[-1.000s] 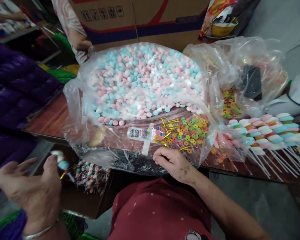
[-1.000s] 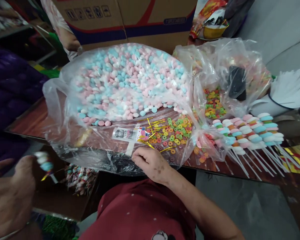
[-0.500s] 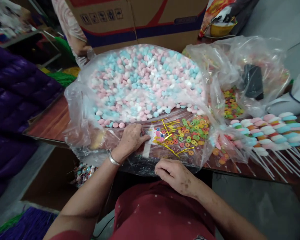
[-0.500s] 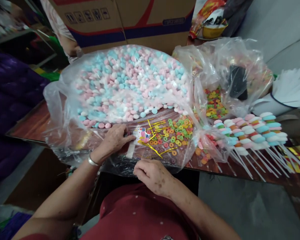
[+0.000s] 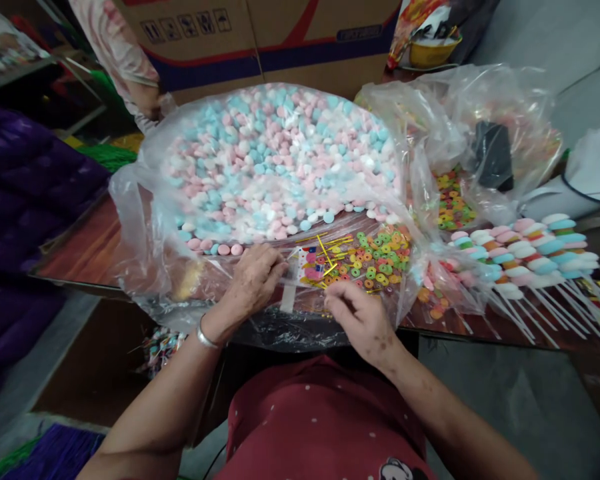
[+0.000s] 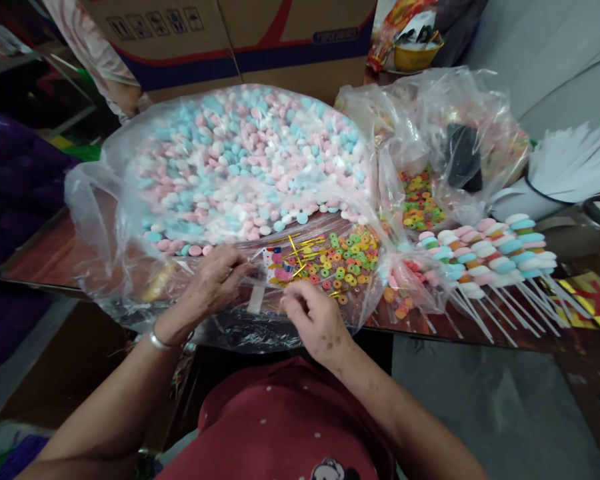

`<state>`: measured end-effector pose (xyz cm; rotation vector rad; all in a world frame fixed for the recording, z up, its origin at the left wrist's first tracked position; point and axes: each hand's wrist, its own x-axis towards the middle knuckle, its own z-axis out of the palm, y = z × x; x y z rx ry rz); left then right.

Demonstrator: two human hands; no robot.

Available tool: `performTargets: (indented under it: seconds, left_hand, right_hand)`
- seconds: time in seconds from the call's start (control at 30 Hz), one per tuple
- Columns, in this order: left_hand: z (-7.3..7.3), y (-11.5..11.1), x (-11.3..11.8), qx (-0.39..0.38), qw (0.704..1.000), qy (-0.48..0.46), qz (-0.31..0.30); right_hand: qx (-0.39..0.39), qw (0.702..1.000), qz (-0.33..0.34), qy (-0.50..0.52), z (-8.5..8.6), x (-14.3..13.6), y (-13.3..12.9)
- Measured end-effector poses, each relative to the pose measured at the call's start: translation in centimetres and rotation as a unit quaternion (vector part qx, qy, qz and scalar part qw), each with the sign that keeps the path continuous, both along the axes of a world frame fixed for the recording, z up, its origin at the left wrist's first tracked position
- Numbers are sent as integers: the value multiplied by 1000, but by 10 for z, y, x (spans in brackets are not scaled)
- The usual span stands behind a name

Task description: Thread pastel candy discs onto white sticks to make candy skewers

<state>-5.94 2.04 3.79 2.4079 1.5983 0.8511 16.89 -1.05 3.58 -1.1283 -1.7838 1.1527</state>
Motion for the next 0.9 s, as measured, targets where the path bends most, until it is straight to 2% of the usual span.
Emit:
performTargets:
  seconds: [0.07, 0.1, 0.2, 0.37, 0.5, 0.63, 0.7, 0.77, 0.9]
  left_hand:
    - [9, -11, 12, 8, 999, -36, -39]
    - [12, -16, 18, 4, 997, -53, -53]
    - [13, -28, 37, -14, 992, -87, -87]
    - [13, -37, 55, -33, 986, -135, -87]
    - [21, -36, 60, -167, 959, -180, -142]
    - [18, -32, 64, -322, 906, -258, -98]
    - [14, -31, 64, -367, 880, -288, -88]
    - [11, -29, 65, -374, 872, -305, -83]
    - [12, -30, 69, -339, 891, -285, -105]
  right_hand:
    - [-4, 996, -84, 26, 2, 3, 8]
    - [-2, 995, -98, 32, 3, 4, 11]
    - [19, 996, -83, 11, 5, 8, 13]
    - [89, 995, -29, -22, 8, 19, 6]
    - [99, 995, 9, -29, 10, 27, 5]
    - [51, 998, 14, -26, 12, 31, 6]
    - [59, 998, 12, -30, 12, 33, 6]
    - [85, 995, 9, -49, 11, 34, 5]
    - [148, 985, -20, -86, 5, 33, 6]
